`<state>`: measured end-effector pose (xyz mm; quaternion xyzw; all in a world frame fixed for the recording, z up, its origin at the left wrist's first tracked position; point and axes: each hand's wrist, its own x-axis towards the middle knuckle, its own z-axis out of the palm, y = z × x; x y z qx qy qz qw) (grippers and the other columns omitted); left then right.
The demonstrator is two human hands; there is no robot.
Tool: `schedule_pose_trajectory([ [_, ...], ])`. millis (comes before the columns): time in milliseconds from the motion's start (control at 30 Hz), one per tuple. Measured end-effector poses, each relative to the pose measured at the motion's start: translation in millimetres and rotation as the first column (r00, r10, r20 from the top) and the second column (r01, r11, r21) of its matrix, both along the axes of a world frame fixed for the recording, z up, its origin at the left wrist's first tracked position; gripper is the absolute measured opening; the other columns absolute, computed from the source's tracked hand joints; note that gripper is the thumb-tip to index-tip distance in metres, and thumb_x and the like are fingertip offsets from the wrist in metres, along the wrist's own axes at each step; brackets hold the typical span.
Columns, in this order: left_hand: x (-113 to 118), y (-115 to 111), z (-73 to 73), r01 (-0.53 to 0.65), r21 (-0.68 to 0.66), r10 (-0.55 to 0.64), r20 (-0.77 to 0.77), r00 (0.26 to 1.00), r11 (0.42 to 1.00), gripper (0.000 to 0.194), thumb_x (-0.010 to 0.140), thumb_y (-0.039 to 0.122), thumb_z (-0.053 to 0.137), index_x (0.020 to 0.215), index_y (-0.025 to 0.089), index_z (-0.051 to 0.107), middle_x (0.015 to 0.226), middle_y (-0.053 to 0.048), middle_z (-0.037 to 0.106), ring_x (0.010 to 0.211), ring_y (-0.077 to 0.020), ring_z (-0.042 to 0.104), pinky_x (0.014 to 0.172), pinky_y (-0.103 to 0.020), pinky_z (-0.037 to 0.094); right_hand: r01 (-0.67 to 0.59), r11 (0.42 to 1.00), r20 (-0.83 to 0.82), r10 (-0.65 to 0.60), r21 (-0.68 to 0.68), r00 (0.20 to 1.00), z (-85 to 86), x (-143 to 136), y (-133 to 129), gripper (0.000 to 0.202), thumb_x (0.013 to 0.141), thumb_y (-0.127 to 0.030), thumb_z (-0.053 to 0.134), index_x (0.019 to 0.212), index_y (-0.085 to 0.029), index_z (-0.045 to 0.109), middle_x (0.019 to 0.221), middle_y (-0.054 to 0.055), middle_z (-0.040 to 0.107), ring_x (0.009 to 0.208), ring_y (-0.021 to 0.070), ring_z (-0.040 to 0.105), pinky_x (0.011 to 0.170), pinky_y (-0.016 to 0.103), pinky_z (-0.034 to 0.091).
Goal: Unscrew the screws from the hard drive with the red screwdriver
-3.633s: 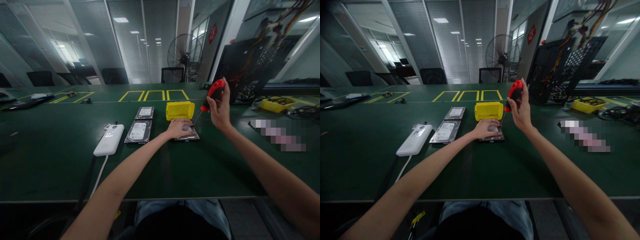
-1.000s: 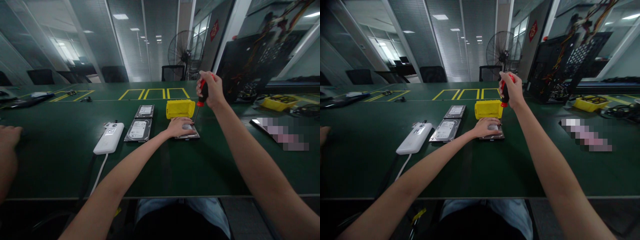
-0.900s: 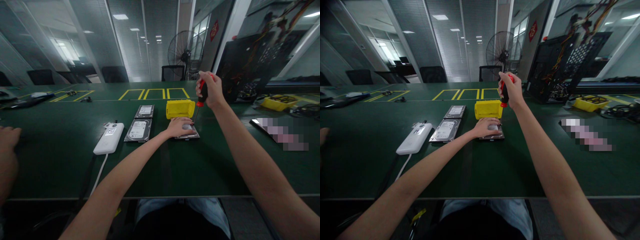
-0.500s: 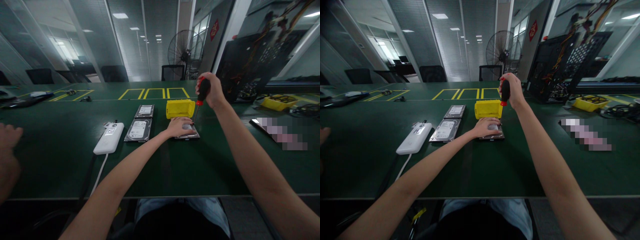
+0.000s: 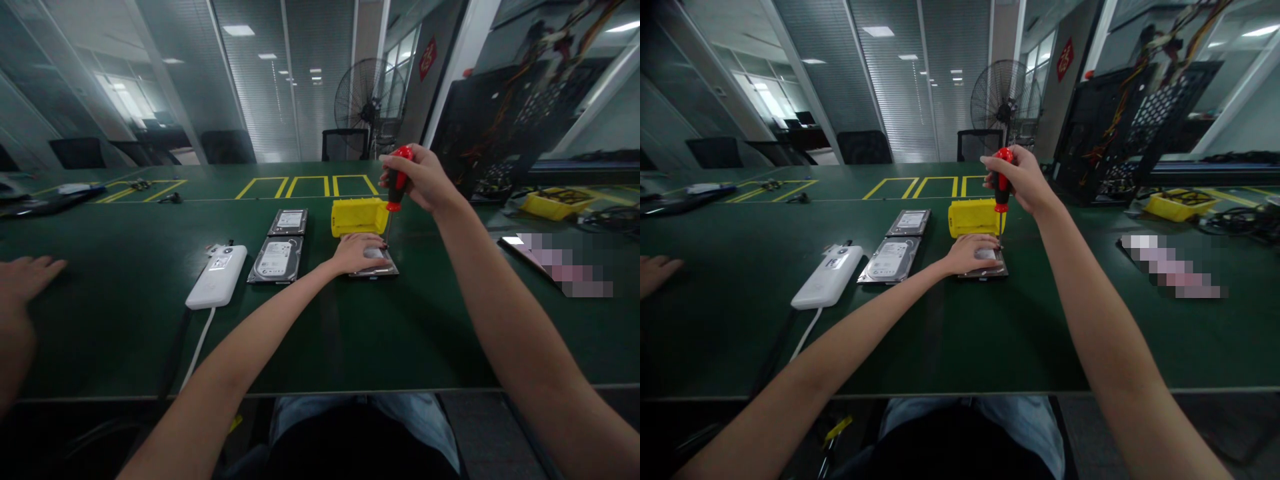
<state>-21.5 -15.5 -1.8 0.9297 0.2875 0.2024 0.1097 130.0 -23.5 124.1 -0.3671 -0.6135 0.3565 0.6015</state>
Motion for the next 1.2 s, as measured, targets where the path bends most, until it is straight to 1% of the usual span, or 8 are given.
schedule_pose_trajectory([
  [267, 0, 3, -3.7, 0.021, 0.017, -0.021, 0.002, 1.0, 1.0, 0.054, 0.08, 0.064, 0.042, 0.117, 0.029, 0.057, 0.132, 0.002, 0.051, 0.123, -0.0223, 0.042, 0.103, -0.043, 0.03, 0.054, 0.998, -0.01, -0.054, 0.02, 0.998, 0.0, 1, -1, 0.032, 0.065, -0.031, 0.073, 0.073, -0.021, 0.043, 0.062, -0.003, 0.054, 0.052, 0.0089, 0.054, 0.05, 0.024, 0.05],
  [467, -1, 0, 0.7, 0.012, -0.016, -0.012, -0.01, 1.0, 1.0, 0.057, 0.08, 0.066, 0.041, 0.119, 0.028, 0.056, 0.133, 0.002, 0.049, 0.124, -0.023, 0.041, 0.104, -0.045, 0.029, 0.132, 0.991, -0.058, -0.133, -0.016, 0.989, 1.0, 6, 2, 0.023, 0.067, -0.03, 0.069, 0.073, -0.021, 0.048, 0.062, -0.003, 0.048, 0.05, 0.0074, 0.047, 0.049, 0.023, 0.047],
  [533, -2, -2, 2.7, 0.008, -0.028, -0.009, -0.023, 1.0, 1.0, 0.057, 0.08, 0.066, 0.041, 0.12, 0.028, 0.055, 0.134, 0.002, 0.048, 0.124, -0.0233, 0.04, 0.104, -0.045, 0.029, 0.114, 0.991, -0.055, -0.118, -0.067, 0.992, 2.1, 9, 2, 0.019, 0.07, -0.031, 0.065, 0.074, -0.02, 0.05, 0.063, -0.002, 0.048, 0.052, 0.0078, 0.048, 0.05, 0.024, 0.048],
  [667, -2, -3, 4.3, 0.008, -0.033, -0.009, -0.038, 0.999, 0.999, 0.058, 0.08, 0.066, 0.04, 0.121, 0.027, 0.054, 0.135, 0.001, 0.047, 0.125, -0.0237, 0.039, 0.105, -0.046, 0.028, -0.009, 0.994, -0.046, 0.004, -0.107, 0.999, 3.5, 14, 2, 0.011, 0.073, -0.026, 0.059, 0.08, -0.019, 0.053, 0.065, -0.001, 0.047, 0.058, 0.0092, 0.051, 0.058, 0.027, 0.054],
  [800, -1, -1, 2.5, 0.005, -0.025, -0.006, -0.024, 1.0, 1.0, 0.058, 0.08, 0.066, 0.041, 0.12, 0.027, 0.055, 0.135, 0.001, 0.048, 0.124, -0.0232, 0.04, 0.104, -0.046, 0.028, -0.02, 0.996, -0.007, 0.019, -0.087, 1.0, 3.4, 16, 1, 0.019, 0.07, -0.027, 0.066, 0.081, -0.019, 0.052, 0.066, -0.002, 0.047, 0.06, 0.0089, 0.053, 0.065, 0.029, 0.057],
  [967, -1, 1, -0.6, 0.01, -0.007, -0.01, -0.002, 1.0, 1.0, 0.054, 0.08, 0.064, 0.043, 0.118, 0.028, 0.057, 0.132, 0.003, 0.05, 0.123, -0.0224, 0.042, 0.104, -0.045, 0.03, 0.101, 0.992, 0.089, -0.094, -0.076, 0.992, 3.9, 14, -2, 0.032, 0.065, -0.033, 0.074, 0.078, -0.019, 0.048, 0.066, -0.002, 0.05, 0.059, 0.0111, 0.058, 0.059, 0.03, 0.058],
  [1100, -1, 1, -0.8, 0.008, -0.002, -0.008, -0.004, 1.0, 1.0, 0.055, 0.08, 0.065, 0.043, 0.118, 0.028, 0.056, 0.133, 0.002, 0.05, 0.124, -0.0223, 0.041, 0.104, -0.044, 0.029, 0.145, 0.987, 0.123, -0.136, -0.071, 0.983, 4.4, 13, -4, 0.034, 0.065, -0.035, 0.073, 0.079, -0.02, 0.047, 0.067, -0.001, 0.054, 0.057, 0.0118, 0.059, 0.057, 0.03, 0.057],
  [1200, -1, 0, -0.1, 0.011, -0.009, -0.011, -0.008, 1.0, 1.0, 0.058, 0.079, 0.067, 0.041, 0.119, 0.028, 0.056, 0.133, 0.002, 0.05, 0.124, -0.0229, 0.041, 0.103, -0.045, 0.03, 0.126, 0.989, 0.12, -0.117, -0.075, 0.986, 4.1, 13, -4, 0.031, 0.067, -0.035, 0.072, 0.079, -0.019, 0.048, 0.07, 0.001, 0.056, 0.059, 0.012, 0.059, 0.059, 0.03, 0.057],
])
